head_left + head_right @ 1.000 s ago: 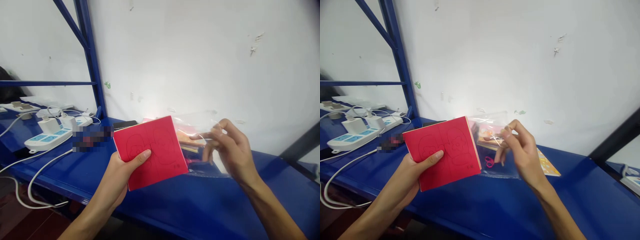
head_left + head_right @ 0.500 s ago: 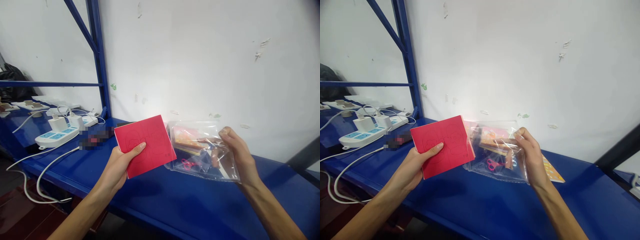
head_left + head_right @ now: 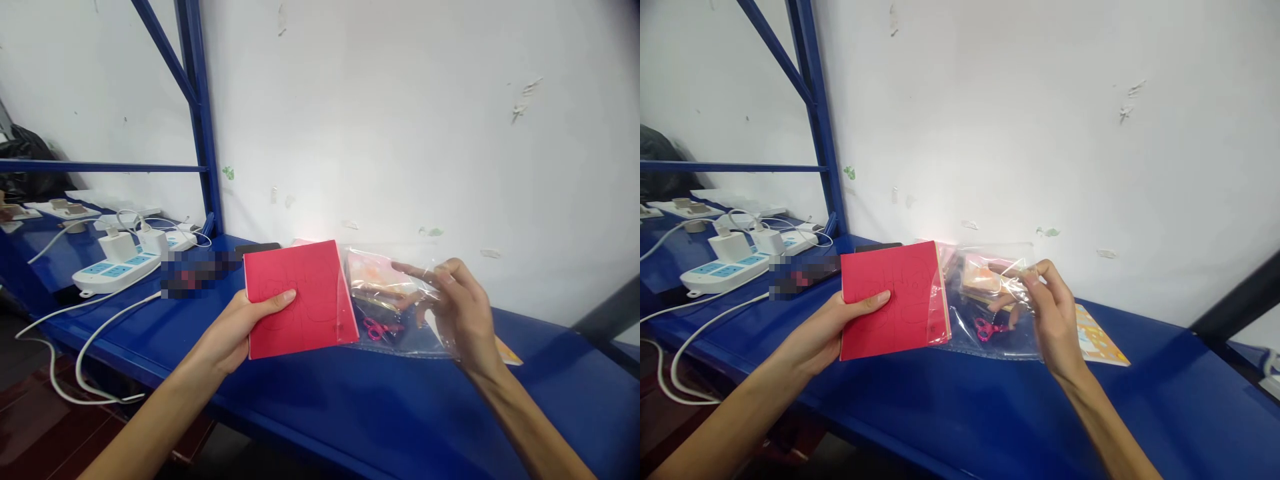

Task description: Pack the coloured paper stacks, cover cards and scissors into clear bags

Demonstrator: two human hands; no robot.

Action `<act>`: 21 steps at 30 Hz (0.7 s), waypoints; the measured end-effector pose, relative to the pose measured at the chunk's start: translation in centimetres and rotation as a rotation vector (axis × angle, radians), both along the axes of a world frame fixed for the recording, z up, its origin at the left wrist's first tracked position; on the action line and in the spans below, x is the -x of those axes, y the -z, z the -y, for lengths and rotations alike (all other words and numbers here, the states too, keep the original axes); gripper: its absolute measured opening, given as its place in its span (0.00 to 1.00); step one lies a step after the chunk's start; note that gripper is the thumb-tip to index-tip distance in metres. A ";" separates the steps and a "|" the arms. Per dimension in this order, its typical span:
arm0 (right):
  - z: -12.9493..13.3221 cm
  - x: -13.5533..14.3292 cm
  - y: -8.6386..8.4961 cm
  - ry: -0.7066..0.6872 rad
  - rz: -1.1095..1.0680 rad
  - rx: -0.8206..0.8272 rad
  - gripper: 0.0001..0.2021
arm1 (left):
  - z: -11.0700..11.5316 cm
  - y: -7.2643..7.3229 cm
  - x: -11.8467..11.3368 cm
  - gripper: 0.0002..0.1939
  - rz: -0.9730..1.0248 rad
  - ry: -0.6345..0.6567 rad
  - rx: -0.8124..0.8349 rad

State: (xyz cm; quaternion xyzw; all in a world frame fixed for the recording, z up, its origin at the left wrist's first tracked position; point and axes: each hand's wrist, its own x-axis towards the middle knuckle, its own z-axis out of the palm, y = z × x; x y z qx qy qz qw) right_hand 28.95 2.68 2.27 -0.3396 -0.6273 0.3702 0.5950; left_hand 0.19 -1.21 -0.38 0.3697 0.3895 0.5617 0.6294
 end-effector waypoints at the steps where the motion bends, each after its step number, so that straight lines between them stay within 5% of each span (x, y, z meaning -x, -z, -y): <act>1: 0.0 0.0 0.0 -0.001 0.004 0.000 0.13 | -0.1 0.1 0.2 0.26 0.000 0.008 0.007; 21: -1.2 -1.1 0.9 -0.080 -0.021 0.033 0.14 | -0.6 0.2 0.8 0.24 0.107 0.100 0.141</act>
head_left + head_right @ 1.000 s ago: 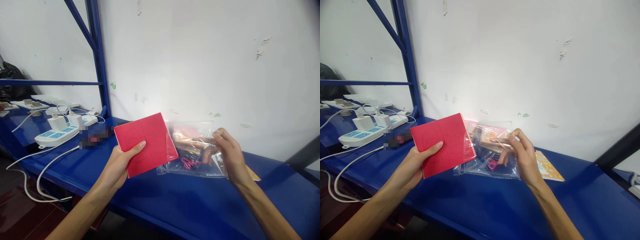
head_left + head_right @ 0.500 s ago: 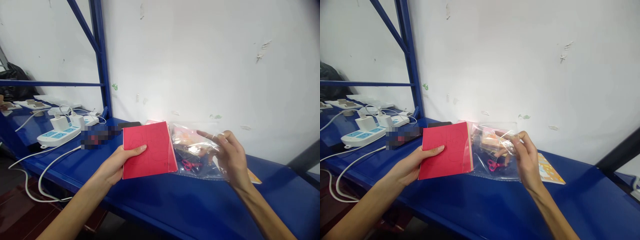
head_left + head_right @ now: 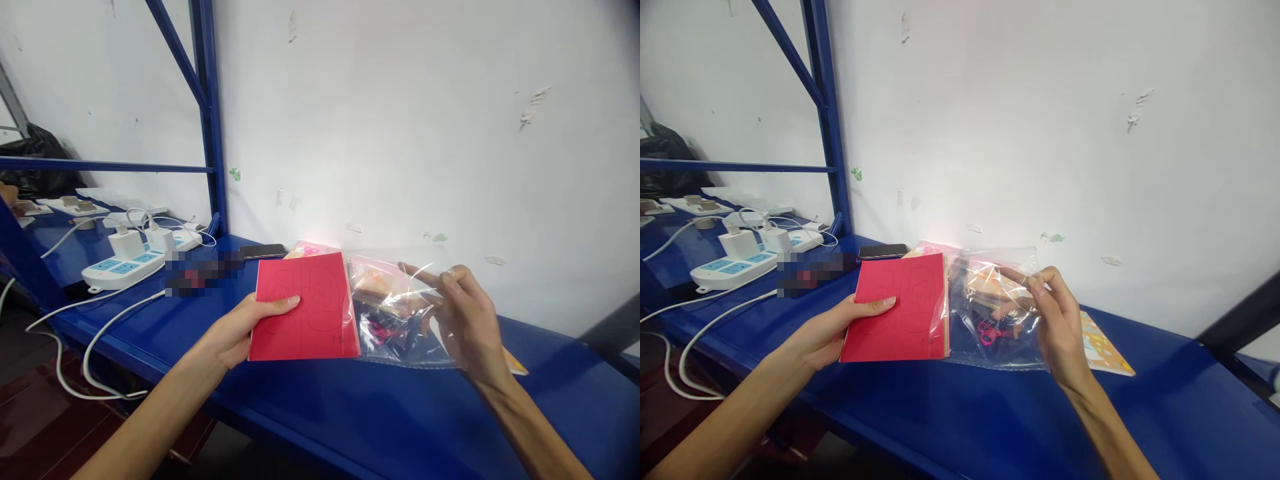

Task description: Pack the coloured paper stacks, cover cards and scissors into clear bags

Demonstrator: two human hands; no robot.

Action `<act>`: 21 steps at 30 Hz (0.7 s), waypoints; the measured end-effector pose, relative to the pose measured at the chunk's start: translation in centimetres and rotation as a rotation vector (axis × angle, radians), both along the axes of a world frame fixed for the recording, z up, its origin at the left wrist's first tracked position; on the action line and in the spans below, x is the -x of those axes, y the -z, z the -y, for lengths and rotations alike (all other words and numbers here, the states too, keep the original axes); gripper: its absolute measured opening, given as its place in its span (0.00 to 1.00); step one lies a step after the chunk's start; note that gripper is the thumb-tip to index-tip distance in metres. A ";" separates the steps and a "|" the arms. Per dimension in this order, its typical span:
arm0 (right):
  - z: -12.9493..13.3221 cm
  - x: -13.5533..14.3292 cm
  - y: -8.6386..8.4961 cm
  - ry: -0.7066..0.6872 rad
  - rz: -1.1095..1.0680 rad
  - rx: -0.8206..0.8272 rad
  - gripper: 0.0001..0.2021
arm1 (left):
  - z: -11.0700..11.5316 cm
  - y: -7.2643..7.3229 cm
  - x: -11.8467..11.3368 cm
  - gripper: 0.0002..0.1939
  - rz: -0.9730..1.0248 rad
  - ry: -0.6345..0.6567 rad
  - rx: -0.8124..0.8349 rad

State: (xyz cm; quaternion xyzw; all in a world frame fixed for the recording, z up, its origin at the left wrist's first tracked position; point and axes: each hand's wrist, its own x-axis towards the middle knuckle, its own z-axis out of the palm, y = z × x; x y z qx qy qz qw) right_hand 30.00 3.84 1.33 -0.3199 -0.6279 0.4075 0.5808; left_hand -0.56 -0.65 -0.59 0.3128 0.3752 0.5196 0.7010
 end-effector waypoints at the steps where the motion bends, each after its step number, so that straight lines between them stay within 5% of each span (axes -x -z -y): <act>1: 0.1 0.0 0.0 -0.008 -0.016 0.001 0.14 | -0.1 0.1 0.0 0.23 0.002 0.006 0.004; 7: 1.6 0.4 -1.1 -0.001 -0.080 0.078 0.09 | -0.5 0.8 0.3 0.25 -0.026 0.034 -0.005; 12: 1.8 0.8 -1.8 0.075 0.132 0.224 0.29 | -0.5 0.9 0.2 0.24 -0.082 0.017 -0.049; 21: 0.9 0.5 -1.3 -0.024 0.139 0.247 0.21 | -0.8 1.1 0.2 0.25 -0.113 0.035 -0.057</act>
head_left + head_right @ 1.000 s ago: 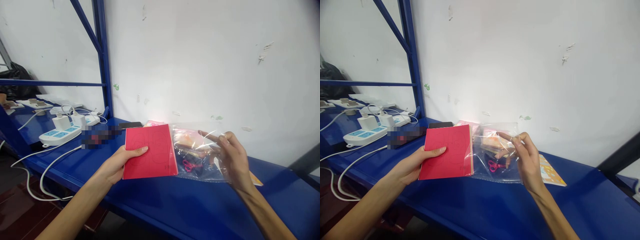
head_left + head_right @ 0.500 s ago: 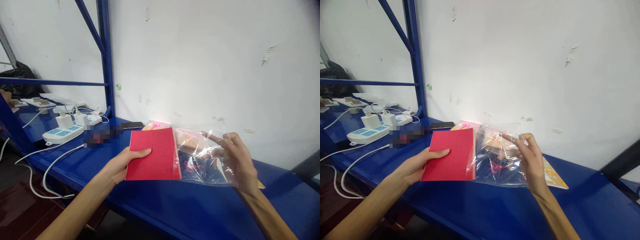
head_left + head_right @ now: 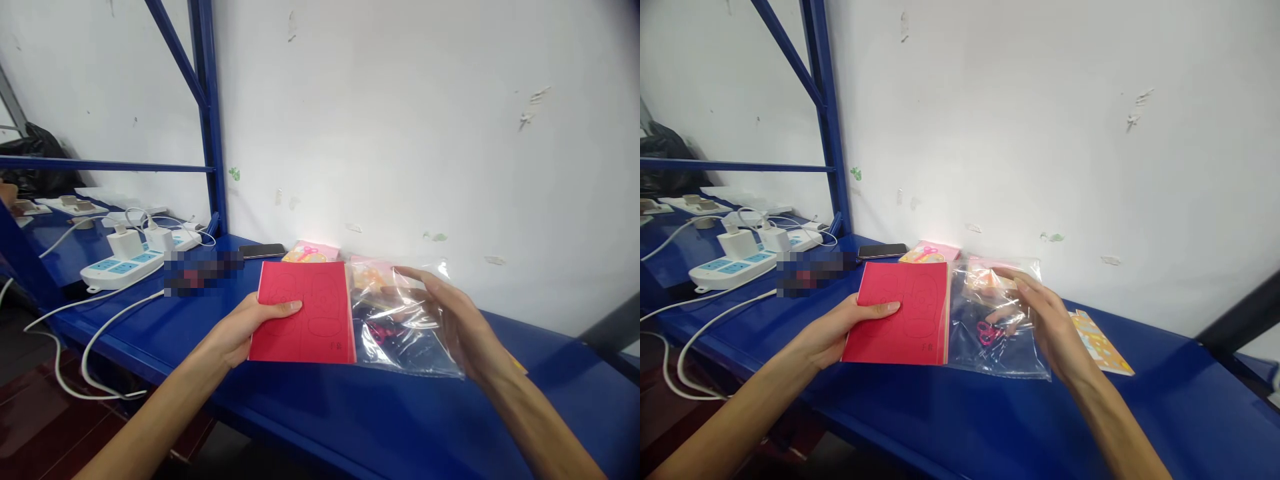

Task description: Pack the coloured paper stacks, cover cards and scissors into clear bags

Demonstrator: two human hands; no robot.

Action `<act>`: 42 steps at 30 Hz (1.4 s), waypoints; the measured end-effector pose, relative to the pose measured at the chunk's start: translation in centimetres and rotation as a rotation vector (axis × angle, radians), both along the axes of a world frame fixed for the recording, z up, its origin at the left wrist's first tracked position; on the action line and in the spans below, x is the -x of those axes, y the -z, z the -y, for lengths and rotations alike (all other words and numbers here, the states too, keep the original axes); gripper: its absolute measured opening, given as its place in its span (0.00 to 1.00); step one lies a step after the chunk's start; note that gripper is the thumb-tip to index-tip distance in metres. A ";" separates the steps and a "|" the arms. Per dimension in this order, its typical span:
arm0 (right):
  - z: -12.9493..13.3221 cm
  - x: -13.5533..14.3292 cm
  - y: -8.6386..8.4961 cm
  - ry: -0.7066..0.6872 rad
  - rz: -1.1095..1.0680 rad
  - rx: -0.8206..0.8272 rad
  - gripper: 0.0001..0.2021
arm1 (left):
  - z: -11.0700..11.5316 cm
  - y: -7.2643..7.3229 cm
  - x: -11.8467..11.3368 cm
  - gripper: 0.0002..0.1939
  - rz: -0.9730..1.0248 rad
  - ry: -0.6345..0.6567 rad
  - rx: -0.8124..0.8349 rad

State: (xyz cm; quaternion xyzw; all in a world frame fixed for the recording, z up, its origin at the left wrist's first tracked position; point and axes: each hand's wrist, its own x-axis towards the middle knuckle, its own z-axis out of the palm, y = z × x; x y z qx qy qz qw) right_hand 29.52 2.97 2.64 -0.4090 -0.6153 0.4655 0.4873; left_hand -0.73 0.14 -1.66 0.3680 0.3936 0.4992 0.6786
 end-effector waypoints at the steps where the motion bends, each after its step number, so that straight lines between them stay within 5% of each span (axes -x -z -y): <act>1: 0.0 0.0 0.0 -0.001 0.002 -0.020 0.20 | 0.0 0.0 0.0 0.25 -0.003 0.000 -0.002; 42: 0.1 -0.4 -0.4 -0.043 0.059 0.160 0.27 | 0.2 -0.5 0.4 0.25 -0.099 -0.019 -0.073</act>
